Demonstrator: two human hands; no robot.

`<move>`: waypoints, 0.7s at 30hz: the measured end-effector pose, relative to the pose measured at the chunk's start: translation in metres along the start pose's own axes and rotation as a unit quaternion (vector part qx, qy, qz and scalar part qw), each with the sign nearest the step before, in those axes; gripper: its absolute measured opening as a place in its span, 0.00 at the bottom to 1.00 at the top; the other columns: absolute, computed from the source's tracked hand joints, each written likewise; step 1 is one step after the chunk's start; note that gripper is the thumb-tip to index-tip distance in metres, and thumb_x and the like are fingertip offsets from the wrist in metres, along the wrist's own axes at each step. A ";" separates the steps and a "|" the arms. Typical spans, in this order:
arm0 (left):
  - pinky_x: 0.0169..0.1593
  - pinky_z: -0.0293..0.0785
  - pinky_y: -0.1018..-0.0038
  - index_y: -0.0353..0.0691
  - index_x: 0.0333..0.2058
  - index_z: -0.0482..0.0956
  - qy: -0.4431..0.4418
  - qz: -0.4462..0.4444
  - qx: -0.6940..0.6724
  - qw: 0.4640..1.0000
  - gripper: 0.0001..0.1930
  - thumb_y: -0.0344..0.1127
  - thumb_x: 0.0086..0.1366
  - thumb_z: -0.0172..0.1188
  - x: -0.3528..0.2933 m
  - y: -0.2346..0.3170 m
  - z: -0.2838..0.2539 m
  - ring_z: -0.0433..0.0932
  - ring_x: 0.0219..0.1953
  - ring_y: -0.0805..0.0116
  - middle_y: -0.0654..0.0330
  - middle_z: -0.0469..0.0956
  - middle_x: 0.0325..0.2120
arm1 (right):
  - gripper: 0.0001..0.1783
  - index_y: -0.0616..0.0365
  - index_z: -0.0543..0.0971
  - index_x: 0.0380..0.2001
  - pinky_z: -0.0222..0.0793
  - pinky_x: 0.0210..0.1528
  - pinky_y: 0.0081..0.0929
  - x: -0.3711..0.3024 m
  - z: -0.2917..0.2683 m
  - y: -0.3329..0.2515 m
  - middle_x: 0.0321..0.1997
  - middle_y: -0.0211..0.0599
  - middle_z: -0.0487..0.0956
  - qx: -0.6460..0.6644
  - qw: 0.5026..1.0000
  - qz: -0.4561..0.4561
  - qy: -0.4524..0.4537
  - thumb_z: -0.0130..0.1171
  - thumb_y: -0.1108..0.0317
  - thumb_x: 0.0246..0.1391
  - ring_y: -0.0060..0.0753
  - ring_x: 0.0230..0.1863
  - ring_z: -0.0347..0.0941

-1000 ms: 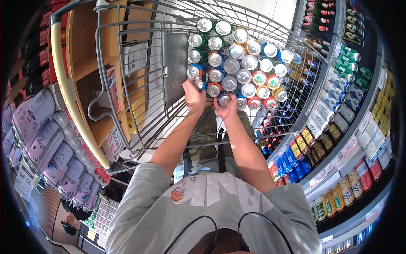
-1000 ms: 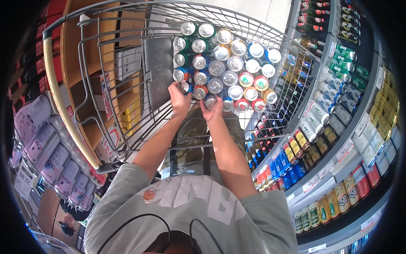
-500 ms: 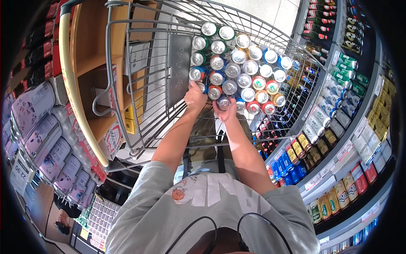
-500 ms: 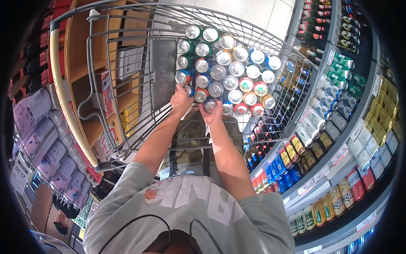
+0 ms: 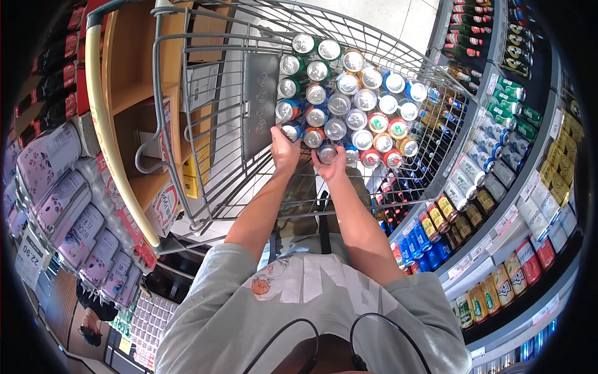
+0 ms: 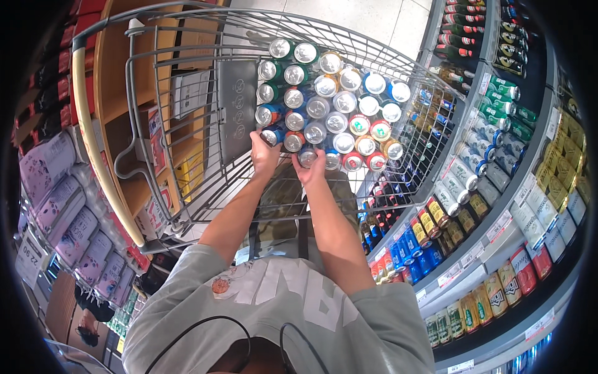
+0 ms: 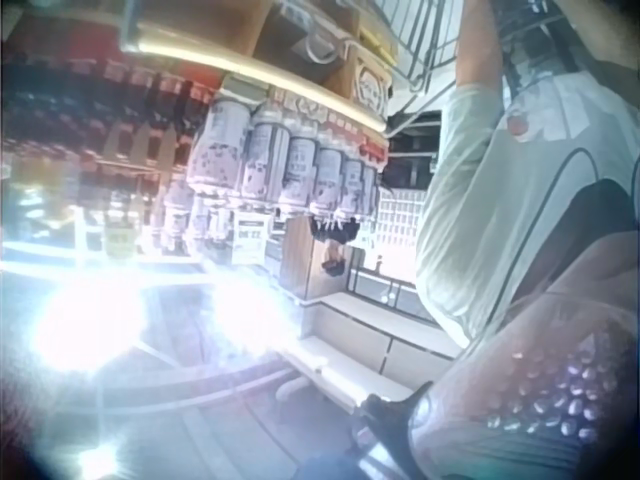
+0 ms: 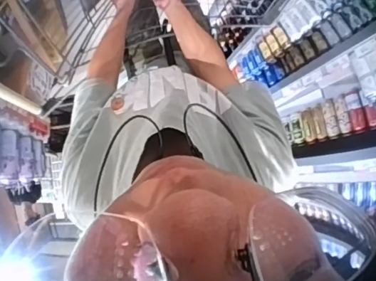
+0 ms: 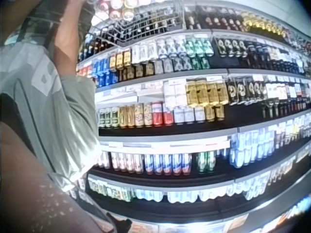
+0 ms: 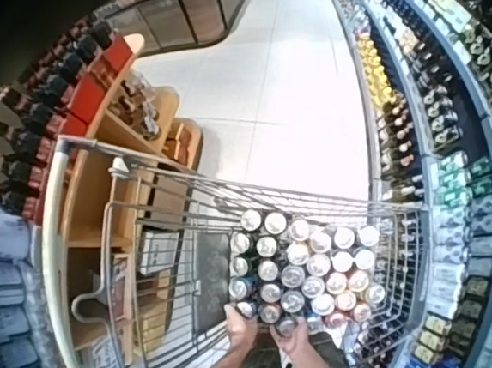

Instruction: The person repeatedly picks up beverage cans from a refrigerated shelf and places them into a shopping cart. They then rearrange the cans in the cart to fit more items.

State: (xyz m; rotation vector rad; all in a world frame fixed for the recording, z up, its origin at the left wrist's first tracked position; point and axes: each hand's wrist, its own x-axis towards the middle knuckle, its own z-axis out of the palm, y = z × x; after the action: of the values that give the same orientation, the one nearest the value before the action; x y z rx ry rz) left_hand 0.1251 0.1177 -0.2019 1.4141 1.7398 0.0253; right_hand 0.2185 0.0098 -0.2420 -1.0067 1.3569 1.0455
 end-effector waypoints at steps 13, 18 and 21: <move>0.54 0.73 0.68 0.42 0.57 0.74 -0.166 -0.299 -0.391 0.854 0.24 0.29 0.64 0.70 0.015 -0.051 0.027 0.78 0.52 0.67 0.63 0.80 0.51 | 0.27 0.52 0.70 0.60 0.78 0.60 0.54 0.001 0.000 -0.002 0.59 0.44 0.72 -0.026 0.999 0.031 -0.012 0.57 0.47 0.67 0.50 0.58 0.71; 0.54 0.72 0.67 0.45 0.58 0.73 -0.162 -0.309 -0.455 0.819 0.22 0.34 0.67 0.68 0.012 -0.056 0.029 0.75 0.56 0.67 0.64 0.79 0.51 | 0.22 0.52 0.72 0.60 0.78 0.60 0.54 0.004 0.000 -0.003 0.61 0.39 0.75 -0.044 0.999 0.018 -0.023 0.51 0.50 0.73 0.43 0.60 0.72; 0.58 0.70 0.65 0.42 0.57 0.73 -0.150 -0.316 -0.502 0.791 0.20 0.33 0.69 0.65 0.018 -0.068 0.033 0.74 0.60 0.65 0.61 0.78 0.54 | 0.22 0.52 0.71 0.60 0.79 0.59 0.55 0.001 0.001 -0.003 0.62 0.39 0.75 -0.057 0.998 0.024 -0.016 0.51 0.50 0.73 0.43 0.61 0.72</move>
State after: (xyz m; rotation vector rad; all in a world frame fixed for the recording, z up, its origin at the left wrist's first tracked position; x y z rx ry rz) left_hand 0.0925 0.0922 -0.2684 0.0252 1.4534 0.3003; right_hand 0.2213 0.0102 -0.2435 -1.0415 1.3132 1.1814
